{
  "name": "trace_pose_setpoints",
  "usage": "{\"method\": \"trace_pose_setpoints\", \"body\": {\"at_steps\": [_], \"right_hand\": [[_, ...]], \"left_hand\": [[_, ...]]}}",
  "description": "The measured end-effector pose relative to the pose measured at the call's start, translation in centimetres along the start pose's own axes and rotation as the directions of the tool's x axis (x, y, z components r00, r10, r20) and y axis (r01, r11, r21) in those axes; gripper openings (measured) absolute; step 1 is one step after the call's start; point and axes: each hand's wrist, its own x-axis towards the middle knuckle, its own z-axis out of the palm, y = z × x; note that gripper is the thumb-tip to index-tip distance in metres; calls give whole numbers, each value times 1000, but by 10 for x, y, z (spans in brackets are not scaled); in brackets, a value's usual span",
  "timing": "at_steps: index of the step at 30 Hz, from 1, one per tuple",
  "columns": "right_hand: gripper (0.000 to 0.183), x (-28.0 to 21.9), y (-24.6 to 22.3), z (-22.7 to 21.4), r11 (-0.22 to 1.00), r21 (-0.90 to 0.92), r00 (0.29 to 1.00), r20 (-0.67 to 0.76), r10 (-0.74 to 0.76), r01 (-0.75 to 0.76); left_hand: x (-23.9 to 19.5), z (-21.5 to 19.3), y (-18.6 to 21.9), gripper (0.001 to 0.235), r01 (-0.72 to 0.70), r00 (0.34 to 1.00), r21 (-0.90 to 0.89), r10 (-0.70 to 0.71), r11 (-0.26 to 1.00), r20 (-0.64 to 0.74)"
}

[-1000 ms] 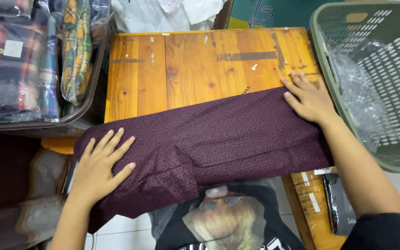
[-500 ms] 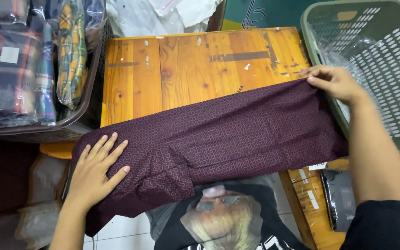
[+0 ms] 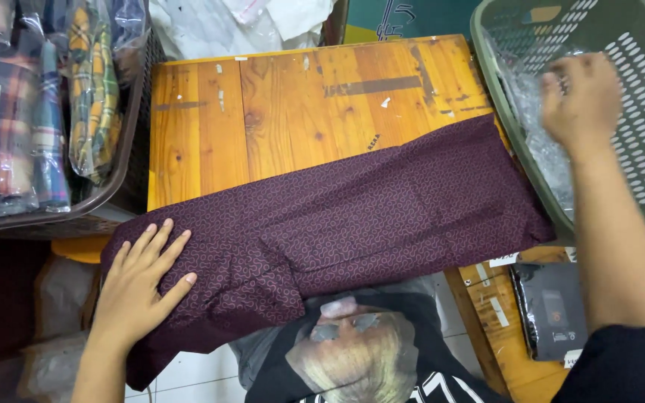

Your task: The person folds a maroon patterned shirt on a wooden table, aligning the sleeves and hem, then folds it into a compact rectangle. The person places the folded shirt into a clear plastic bag and smooths the bag on the table.

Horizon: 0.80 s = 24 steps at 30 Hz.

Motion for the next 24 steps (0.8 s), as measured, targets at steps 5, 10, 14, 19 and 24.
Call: {"method": "trace_pose_setpoints", "body": {"at_steps": [5, 10, 14, 19, 24], "right_hand": [[39, -7, -106, -28, 836, 542, 931, 256, -261, 86], [51, -16, -112, 24, 910, 407, 811, 505, -295, 77], [47, -3, -107, 39, 971, 231, 720, 684, -121, -57], [37, 8, -144, 21, 795, 464, 888, 36, -458, 391], [50, -20, -185, -21, 692, 616, 803, 157, -576, 376]], "left_hand": [[-1, 1, -3, 58, 4, 1000, 50, -4, 999, 7], [-1, -9, -4, 60, 81, 996, 57, -83, 995, 24], [18, -9, -2, 54, 63, 992, 164, -44, 984, -121], [64, 21, -3, 40, -73, 966, 165, 111, 984, -235], [92, 43, -16, 25, -19, 954, 161, 66, 987, -292]]}}
